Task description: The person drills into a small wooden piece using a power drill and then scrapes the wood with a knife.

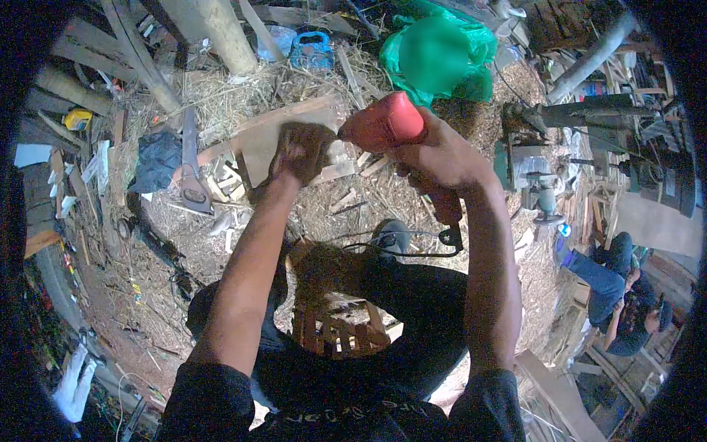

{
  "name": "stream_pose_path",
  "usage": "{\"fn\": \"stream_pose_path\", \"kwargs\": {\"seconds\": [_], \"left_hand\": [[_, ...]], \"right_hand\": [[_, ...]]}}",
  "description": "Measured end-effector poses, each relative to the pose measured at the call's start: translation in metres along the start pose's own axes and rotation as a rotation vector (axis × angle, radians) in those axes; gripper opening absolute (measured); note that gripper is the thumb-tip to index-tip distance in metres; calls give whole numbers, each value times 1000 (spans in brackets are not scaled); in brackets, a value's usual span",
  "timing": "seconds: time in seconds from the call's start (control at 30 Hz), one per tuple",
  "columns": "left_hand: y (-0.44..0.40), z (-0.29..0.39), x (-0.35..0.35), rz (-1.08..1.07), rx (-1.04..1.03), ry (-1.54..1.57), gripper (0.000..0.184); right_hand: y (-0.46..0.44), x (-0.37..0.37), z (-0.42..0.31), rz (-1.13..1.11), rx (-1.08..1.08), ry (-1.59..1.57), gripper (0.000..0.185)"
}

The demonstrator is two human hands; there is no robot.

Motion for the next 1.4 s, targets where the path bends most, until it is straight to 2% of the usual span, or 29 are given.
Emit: {"fn": "stream_pose_path", "kwargs": {"seconds": [0.1,0.2,0.33,0.4,0.5,0.6,0.7,0.77,0.8,0.83,0.9,1.03,1.13,1.23,1.33,1.4], "left_hand": [[-2,0,0,-76,28,-32,35],[-2,7,6,24,-40,-164,28],[-1,7,8,84,-43,-160,19],[-3,11,15,123,-65,-150,17],[-6,9,14,55,15,-182,16],[-3,10,21,142,9,-216,16],[-3,11,19,199,-33,-110,23],[0,14,12,126,-35,-93,30],[1,12,8,90,-36,-86,35],[5,15,9,92,-140,-92,44],[8,10,5,68,-65,-134,48],[8,3,2,71,-49,-176,53],[8,2,4,59,0,-122,49],[6,13,19,158,-81,-68,37],[3,2,4,-21,49,-34,37],[0,2,8,29,58,-49,28]], "right_hand": [[-1,-4,0,-15,31,-47,60],[0,-5,0,-31,23,-181,58],[12,-2,-2,16,-1,-252,61],[20,5,-4,58,-9,-255,64],[42,17,-9,133,-40,-264,70],[50,24,-13,167,-14,-283,70],[44,22,-3,205,55,-172,68],[37,20,6,216,124,-105,67],[36,19,11,211,97,-115,66],[34,16,15,205,72,-124,65],[33,17,19,209,23,-90,62],[33,23,20,234,83,-288,61],[33,24,15,254,108,-302,62],[36,18,13,224,57,-322,62],[36,11,16,159,36,-293,63],[35,4,13,112,25,-286,63]]}}
Point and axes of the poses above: each hand's wrist, its own y-axis away from the middle knuckle, its own x-axis out of the back of the hand, z = x × y, the point moved 9 cm from there along -y, towards the middle knuckle, and after that the axes turned 7 degrees about z, right-handed, at the moved point
